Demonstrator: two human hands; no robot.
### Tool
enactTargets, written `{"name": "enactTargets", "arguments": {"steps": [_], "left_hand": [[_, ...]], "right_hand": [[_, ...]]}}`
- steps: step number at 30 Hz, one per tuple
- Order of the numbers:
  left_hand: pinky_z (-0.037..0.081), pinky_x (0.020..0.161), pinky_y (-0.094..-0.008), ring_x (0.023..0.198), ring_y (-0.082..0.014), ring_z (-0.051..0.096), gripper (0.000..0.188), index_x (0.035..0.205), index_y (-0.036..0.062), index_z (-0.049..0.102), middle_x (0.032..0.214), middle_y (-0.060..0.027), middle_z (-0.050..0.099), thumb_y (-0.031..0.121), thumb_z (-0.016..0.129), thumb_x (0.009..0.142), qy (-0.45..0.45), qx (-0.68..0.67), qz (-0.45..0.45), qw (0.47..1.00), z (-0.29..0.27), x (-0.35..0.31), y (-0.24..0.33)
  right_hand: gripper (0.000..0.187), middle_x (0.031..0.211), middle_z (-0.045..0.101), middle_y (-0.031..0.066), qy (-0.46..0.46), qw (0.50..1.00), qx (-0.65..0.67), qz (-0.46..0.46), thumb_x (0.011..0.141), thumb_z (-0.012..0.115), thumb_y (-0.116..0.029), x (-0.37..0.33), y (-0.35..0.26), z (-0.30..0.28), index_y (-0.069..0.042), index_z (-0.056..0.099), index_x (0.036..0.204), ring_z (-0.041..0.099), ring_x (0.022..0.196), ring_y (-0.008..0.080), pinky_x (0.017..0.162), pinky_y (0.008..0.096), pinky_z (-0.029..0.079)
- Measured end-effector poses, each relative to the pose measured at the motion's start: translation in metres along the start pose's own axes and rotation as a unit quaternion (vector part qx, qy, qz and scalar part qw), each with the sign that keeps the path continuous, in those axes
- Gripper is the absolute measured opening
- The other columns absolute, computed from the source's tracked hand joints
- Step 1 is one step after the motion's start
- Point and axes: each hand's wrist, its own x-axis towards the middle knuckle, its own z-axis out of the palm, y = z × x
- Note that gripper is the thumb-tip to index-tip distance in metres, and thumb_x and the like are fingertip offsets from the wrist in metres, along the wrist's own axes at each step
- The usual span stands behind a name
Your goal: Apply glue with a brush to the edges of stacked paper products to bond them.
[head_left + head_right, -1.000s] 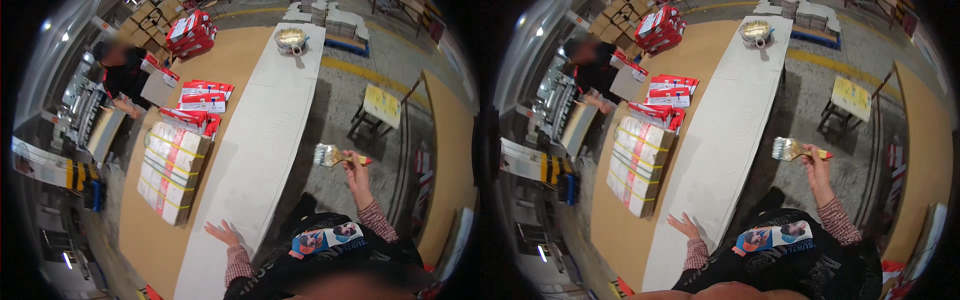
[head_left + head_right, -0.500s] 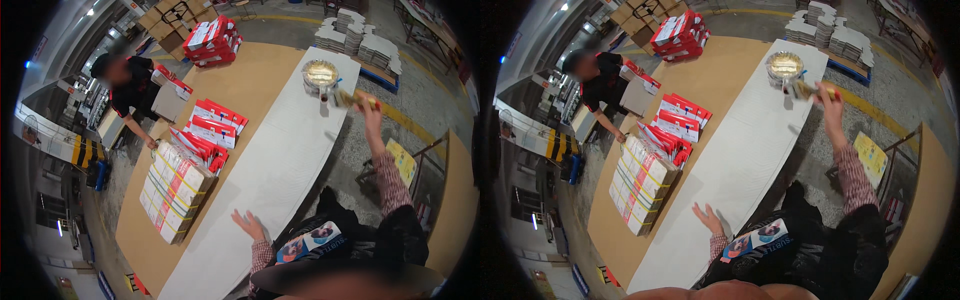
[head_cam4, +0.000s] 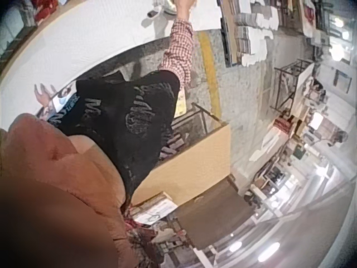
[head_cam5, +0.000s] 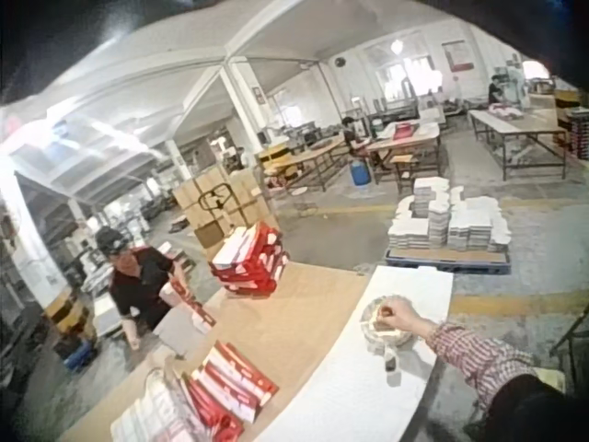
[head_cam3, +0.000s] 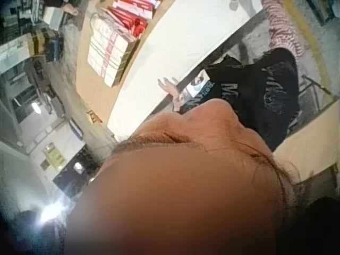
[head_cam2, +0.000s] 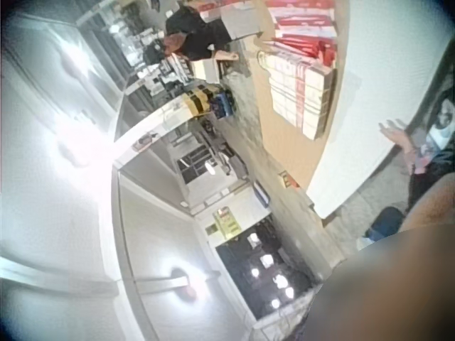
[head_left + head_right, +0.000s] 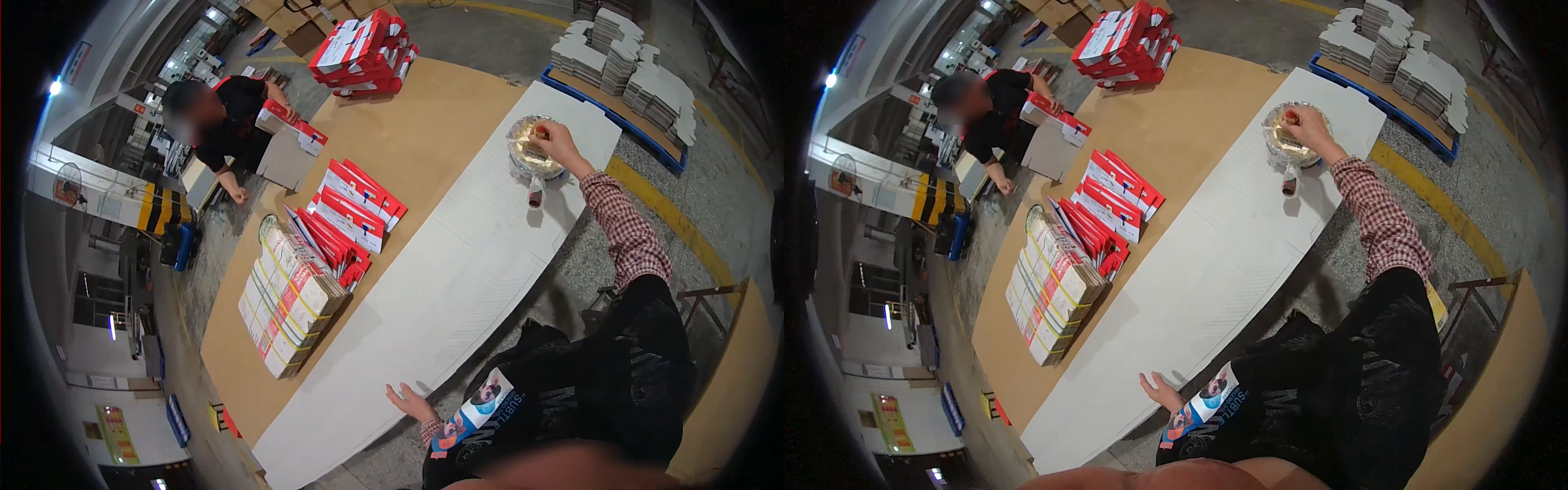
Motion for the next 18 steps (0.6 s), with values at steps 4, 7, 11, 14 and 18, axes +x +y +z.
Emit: {"name": "enactTargets", "arguments": {"steps": [4,7,11,14,18], "left_hand": [[0.021,0.110,-0.0381,0.135,-0.0305,0.029,0.050,0.136,-0.0033,0.038,0.144,-0.0207,0.033,0.020,0.052,0.094,0.034,-0.028,-0.033,0.999,-0.005,-0.008,-0.014],[0.026,0.108,-0.0380,0.130,-0.0294,0.035,0.050,0.136,-0.0048,0.037,0.142,-0.0198,0.037,0.019,0.052,0.094,0.056,-0.045,-0.040,0.997,-0.006,-0.015,-0.013],[0.027,0.107,-0.0377,0.129,-0.0293,0.037,0.050,0.136,-0.0048,0.038,0.141,-0.0200,0.038,0.019,0.052,0.094,0.084,-0.055,-0.073,0.992,-0.006,-0.029,-0.007],[0.029,0.106,-0.0374,0.128,-0.0288,0.038,0.050,0.135,-0.0050,0.038,0.140,-0.0196,0.039,0.020,0.052,0.094,0.079,-0.049,-0.102,0.990,-0.001,-0.036,-0.002],[0.029,0.106,-0.0371,0.127,-0.0275,0.039,0.050,0.135,-0.0041,0.039,0.140,-0.0183,0.040,0.021,0.052,0.094,0.057,-0.082,-0.110,0.989,0.007,-0.034,-0.016]], "right_hand": [[0.019,0.074,0.062,0.0153,-0.050,0.998,-0.034,-0.024,0.078,0.069,-0.019,-0.002,0.027,0.026,-0.001,0.065,0.083,0.059,0.066,0.0269,0.061,0.0352,0.046],[0.021,0.075,0.062,0.0161,-0.059,0.997,-0.041,-0.038,0.077,0.069,-0.020,0.001,0.039,0.031,-0.001,0.064,0.082,0.059,0.067,0.0290,0.062,0.0358,0.045],[0.023,0.075,0.062,0.0186,-0.052,0.998,-0.045,-0.013,0.076,0.068,-0.021,0.017,0.015,0.021,0.000,0.063,0.082,0.059,0.069,0.0331,0.063,0.0390,0.046],[0.026,0.075,0.061,0.0199,-0.028,0.999,-0.016,0.007,0.076,0.068,-0.024,0.030,0.005,-0.005,0.000,0.062,0.081,0.059,0.070,0.0352,0.063,0.0399,0.046],[0.030,0.073,0.062,0.0179,-0.072,0.997,-0.035,0.016,0.076,0.070,-0.028,0.045,0.019,-0.018,0.001,0.062,0.081,0.060,0.068,0.0313,0.063,0.0391,0.046]]}}
